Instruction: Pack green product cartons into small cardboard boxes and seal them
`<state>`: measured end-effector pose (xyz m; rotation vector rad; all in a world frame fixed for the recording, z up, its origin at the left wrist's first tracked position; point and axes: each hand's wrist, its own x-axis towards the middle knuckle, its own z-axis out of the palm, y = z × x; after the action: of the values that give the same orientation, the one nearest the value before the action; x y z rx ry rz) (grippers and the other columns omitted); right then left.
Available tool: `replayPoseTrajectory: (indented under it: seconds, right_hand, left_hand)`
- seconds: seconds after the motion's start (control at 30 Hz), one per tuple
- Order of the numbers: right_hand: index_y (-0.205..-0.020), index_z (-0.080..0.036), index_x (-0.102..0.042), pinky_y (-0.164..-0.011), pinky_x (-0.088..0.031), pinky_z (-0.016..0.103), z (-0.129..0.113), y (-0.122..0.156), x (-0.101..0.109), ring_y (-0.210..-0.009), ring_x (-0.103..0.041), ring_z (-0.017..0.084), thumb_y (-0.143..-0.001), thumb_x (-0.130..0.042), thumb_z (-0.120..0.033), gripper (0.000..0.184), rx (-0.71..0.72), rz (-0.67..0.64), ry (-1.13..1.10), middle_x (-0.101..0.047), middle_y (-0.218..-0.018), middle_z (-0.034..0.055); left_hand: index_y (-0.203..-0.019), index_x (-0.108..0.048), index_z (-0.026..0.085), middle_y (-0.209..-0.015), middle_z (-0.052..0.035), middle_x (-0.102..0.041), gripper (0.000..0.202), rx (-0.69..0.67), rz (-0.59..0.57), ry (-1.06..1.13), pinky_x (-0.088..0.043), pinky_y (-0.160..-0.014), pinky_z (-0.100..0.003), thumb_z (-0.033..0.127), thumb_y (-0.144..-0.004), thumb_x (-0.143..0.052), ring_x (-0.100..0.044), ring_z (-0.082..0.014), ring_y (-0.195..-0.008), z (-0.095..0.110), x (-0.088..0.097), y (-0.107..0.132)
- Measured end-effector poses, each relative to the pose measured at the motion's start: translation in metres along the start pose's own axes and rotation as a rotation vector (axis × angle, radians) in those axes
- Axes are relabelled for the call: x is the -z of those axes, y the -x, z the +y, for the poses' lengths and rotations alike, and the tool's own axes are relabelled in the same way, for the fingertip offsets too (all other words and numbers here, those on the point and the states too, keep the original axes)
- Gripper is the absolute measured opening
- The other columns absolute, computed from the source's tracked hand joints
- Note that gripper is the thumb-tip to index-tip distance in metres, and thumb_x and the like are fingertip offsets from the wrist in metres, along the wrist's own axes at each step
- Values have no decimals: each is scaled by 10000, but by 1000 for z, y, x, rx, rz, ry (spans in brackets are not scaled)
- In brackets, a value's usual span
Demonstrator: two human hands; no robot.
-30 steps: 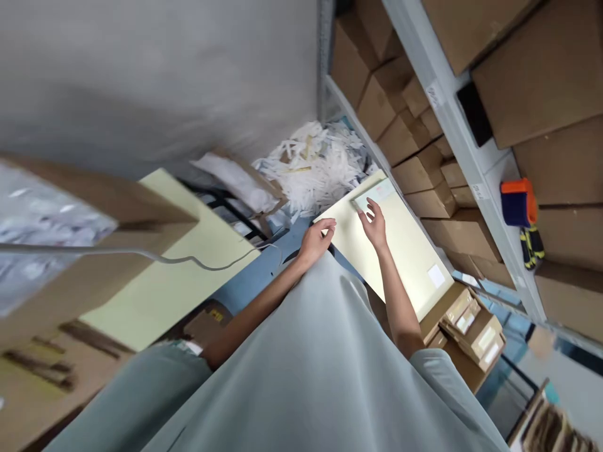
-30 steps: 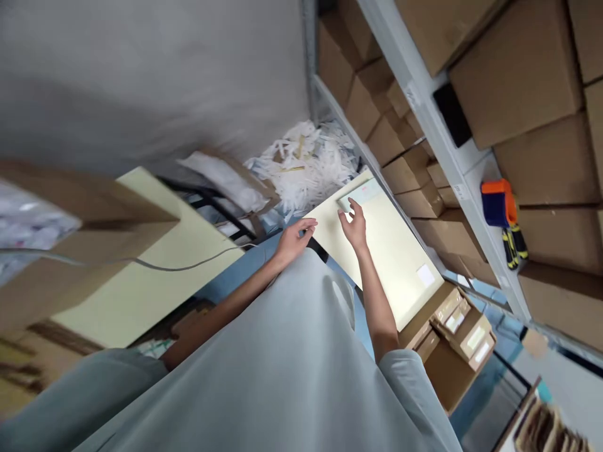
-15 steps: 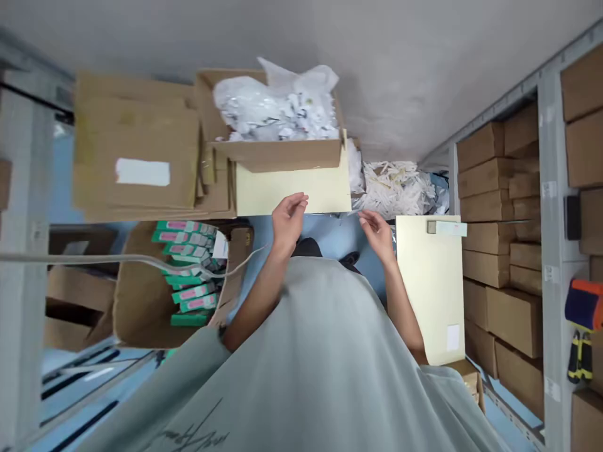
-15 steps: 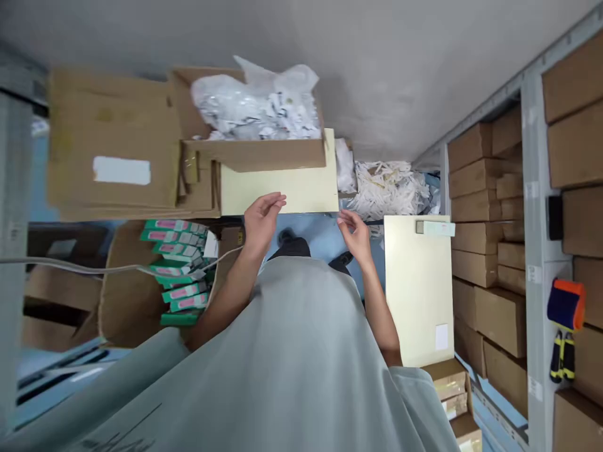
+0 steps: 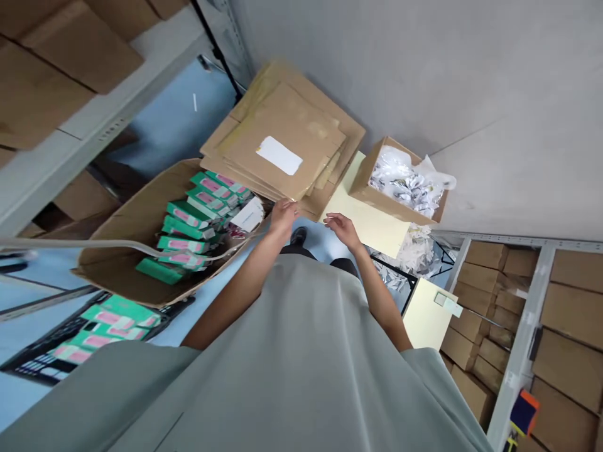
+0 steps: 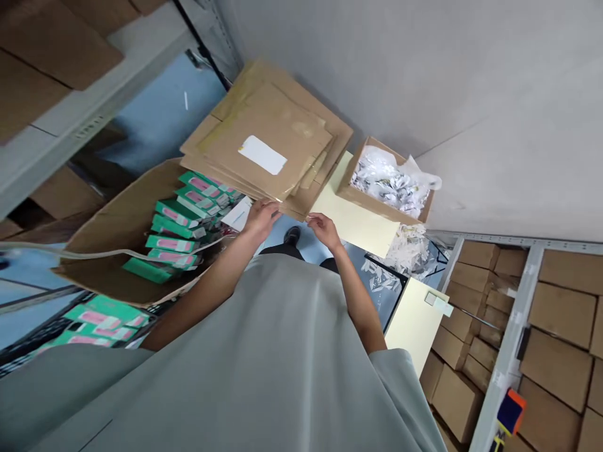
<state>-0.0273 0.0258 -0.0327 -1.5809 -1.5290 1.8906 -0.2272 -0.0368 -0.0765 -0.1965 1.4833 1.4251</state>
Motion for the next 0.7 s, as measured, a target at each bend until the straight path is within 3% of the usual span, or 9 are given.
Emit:
replayPoseTrajectory:
  seconds: [0.13,0.3,0.53,0.7]
  right_hand:
    - [-959,-250,-756,-1068,-670,366,-5,-58,-55,-985,-835,213,-995,-874,-375,176,-205,-7,25,-793,-833,-22]
    - [-958,-204,-760,-998,-649,314,-10,-94,-99,-853,-789,152,-1120,-773,-330,205,-405,-4,-124,-810,-822,-9]
    - [-884,-232,-685,-1026,-673,356,-21,-95,-128,-830,-809,178,-1137,-694,-223,253,-404,109,-232,-813,-793,-2]
    - [-801,-254,-633,-1023,-669,367,-38,-85,-135,-777,-772,175,-1037,-760,-182,278,-266,170,-224,-771,-772,-19]
  left_hand:
    - [-880,-608,245,-923,-20,-725,251,146,3,141,-598,-992,-324,201,-853,-853,-709,-195,-1002,13,18,-33]
    - [-910,-666,207,-1022,-80,-777,165,243,-41,291,-619,-954,-326,187,-901,-830,-743,-192,-952,19,34,-36]
    - [-974,-712,197,-1028,-77,-800,88,295,10,378,-625,-910,-313,157,-961,-789,-752,-177,-887,29,64,-31]
    - [-1042,-712,218,-944,-50,-790,113,335,48,393,-635,-875,-275,241,-994,-812,-753,-161,-845,52,62,-48]
